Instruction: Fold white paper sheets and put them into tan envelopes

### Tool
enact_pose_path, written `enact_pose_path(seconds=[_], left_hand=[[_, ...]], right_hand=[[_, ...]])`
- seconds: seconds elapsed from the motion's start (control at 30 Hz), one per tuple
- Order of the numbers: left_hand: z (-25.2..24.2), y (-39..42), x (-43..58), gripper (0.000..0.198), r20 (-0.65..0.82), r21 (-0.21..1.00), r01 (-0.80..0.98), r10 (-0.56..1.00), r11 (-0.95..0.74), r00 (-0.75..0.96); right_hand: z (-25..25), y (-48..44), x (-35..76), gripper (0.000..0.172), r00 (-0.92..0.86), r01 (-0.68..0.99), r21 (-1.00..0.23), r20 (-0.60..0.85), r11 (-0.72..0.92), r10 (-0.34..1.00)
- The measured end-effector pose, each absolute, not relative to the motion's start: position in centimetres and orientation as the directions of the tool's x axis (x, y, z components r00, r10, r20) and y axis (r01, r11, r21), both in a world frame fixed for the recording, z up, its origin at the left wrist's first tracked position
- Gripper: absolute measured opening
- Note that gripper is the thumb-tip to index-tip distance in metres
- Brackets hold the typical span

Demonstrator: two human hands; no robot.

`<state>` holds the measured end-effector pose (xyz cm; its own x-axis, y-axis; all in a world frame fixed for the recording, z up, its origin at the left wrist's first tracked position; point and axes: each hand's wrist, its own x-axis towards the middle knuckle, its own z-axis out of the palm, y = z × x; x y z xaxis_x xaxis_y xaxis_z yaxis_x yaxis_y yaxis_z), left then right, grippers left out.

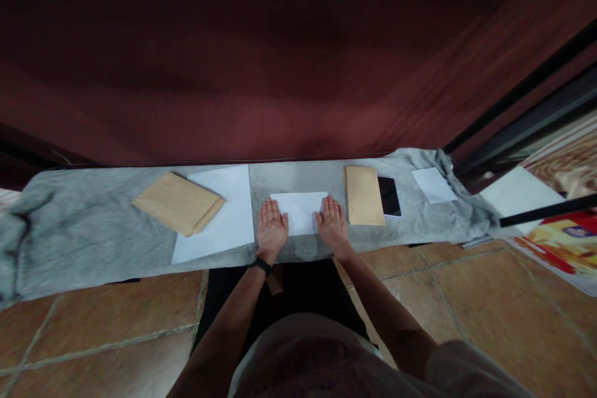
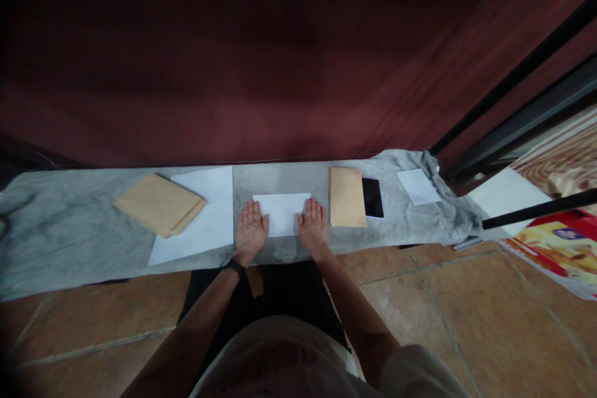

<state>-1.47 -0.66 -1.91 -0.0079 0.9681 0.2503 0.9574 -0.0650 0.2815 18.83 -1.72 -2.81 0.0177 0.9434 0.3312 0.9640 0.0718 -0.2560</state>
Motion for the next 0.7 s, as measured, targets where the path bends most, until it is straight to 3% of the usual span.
enact_pose_path(seconds=[0.23,0.43,0.7], left_hand=[[-1.4,-3.9,-1.1,0.061,0.288,0.287,0.955,0.958,-0.072,-0.014],[-1.0,-7.2,1.6,0.059,0.17,0.257,0.905,0.938,-0.339,0.303],[-0.8,-8.6,0.1,0.06,0.194,0.225,0.922,0.941,-0.317,0.276]], right_hand=[[-1.9,-4.1,18.6,0.055,0.034,0.958,-0.28,0.328,0.062,0.944],[-1.1,-7.2,15.5,0.052,-0.247,0.9,-0.302,0.241,0.314,0.939],[-2.1,-8.9,17.6,0.059,-0.212,0.93,-0.23,0.304,0.288,0.929]])
